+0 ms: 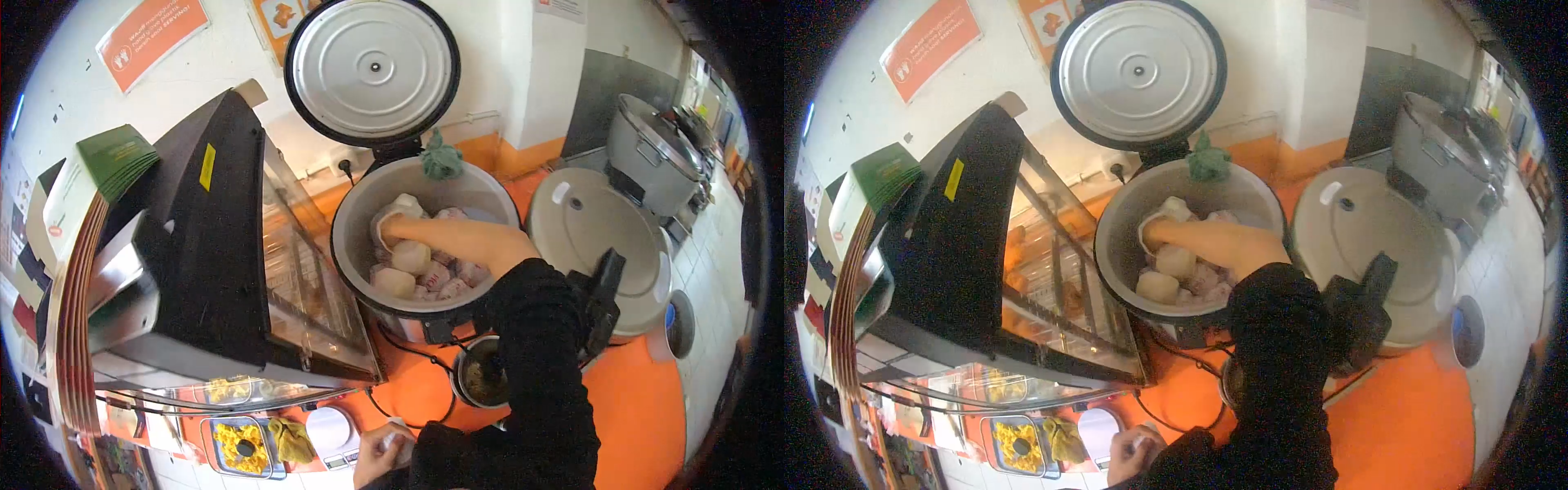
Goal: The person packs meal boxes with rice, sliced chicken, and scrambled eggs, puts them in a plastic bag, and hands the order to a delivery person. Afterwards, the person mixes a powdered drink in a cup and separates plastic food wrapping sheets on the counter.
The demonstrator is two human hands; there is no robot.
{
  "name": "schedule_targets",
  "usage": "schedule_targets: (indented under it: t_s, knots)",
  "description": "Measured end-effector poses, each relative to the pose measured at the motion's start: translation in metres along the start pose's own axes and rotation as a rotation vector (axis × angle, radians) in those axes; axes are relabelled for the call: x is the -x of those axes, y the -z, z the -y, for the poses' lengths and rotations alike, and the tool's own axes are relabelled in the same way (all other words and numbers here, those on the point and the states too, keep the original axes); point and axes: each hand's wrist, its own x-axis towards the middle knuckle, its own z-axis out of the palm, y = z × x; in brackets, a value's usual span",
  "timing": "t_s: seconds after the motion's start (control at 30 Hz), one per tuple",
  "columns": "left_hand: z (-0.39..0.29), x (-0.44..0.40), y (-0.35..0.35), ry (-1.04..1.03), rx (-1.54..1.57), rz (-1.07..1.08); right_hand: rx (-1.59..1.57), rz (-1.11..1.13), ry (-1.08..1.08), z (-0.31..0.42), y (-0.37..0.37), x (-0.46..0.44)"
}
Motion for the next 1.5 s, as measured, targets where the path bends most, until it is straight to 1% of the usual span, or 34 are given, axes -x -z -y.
schedule_targets:
  t_s: [0.03,0.13,0.17,0.27,0.37,0.47,0.5,0.57,0.67,0.73,0.77,0.87,0.93,1.0,1.07,1.17,1.33,1.43,1.5]
  knots:
    - [0.000,-0.005,-0.004,0.031,-0.165,-0.013,0.000,0.015,-0.001,-0.002,-0.006,-0.009]
    - [-0.016,-0.022,-0.012,0.006,-0.303,0.048,0.001,0.054,0.000,-0.004,-0.016,-0.028]
    - [-0.022,-0.024,-0.014,0.049,-0.262,0.104,0.001,0.060,0.008,-0.005,-0.019,-0.031]
    - [-0.005,-0.037,-0.007,0.040,-0.225,0.144,-0.003,0.076,0.023,-0.005,-0.024,-0.038]
    - [-0.012,-0.049,-0.009,0.009,-0.311,0.213,-0.012,0.092,0.044,-0.006,-0.027,-0.041]
    - [-0.005,-0.065,-0.010,0.016,-0.296,0.299,-0.007,0.095,0.064,-0.005,-0.023,-0.038]
    - [-0.006,-0.069,-0.013,-0.039,-0.336,0.328,-0.009,0.093,0.075,-0.004,-0.021,-0.037]
    - [-0.018,-0.080,-0.023,-0.145,-0.420,0.391,-0.006,0.089,0.110,-0.003,-0.008,-0.026]
    - [-0.029,-0.087,-0.034,-0.156,-0.483,0.362,0.003,0.052,0.180,-0.008,0.018,0.015]
    - [-0.020,-0.097,-0.028,-0.210,-0.456,0.451,0.011,0.018,0.239,-0.012,0.032,0.049]
    - [-0.017,-0.101,-0.025,-0.239,-0.441,0.492,0.008,-0.002,0.284,-0.009,0.038,0.069]
    - [-0.039,-0.096,-0.042,0.263,0.368,0.372,0.016,-0.052,0.431,0.011,0.046,0.131]
    - [-0.075,-0.103,-0.052,0.351,0.436,0.442,0.010,-0.070,0.502,0.024,0.045,0.168]
    - [-0.075,-0.096,-0.050,0.367,0.465,0.444,0.000,-0.081,0.562,0.033,0.044,0.200]
    - [-0.058,-0.085,-0.045,0.346,0.455,0.406,-0.004,-0.088,0.586,0.040,0.041,0.218]
    - [-0.034,-0.061,-0.037,0.328,0.438,0.324,-0.006,-0.096,0.485,0.018,0.040,0.211]
    - [-0.016,-0.028,-0.023,0.279,0.421,0.217,0.067,-0.014,0.138,-0.056,0.013,0.139]
    - [-0.004,-0.010,-0.013,0.251,0.418,0.162,0.089,0.049,0.058,-0.069,-0.014,0.109]
    - [0.003,0.000,-0.005,0.242,0.424,0.130,0.095,0.066,0.032,-0.064,-0.021,0.097]
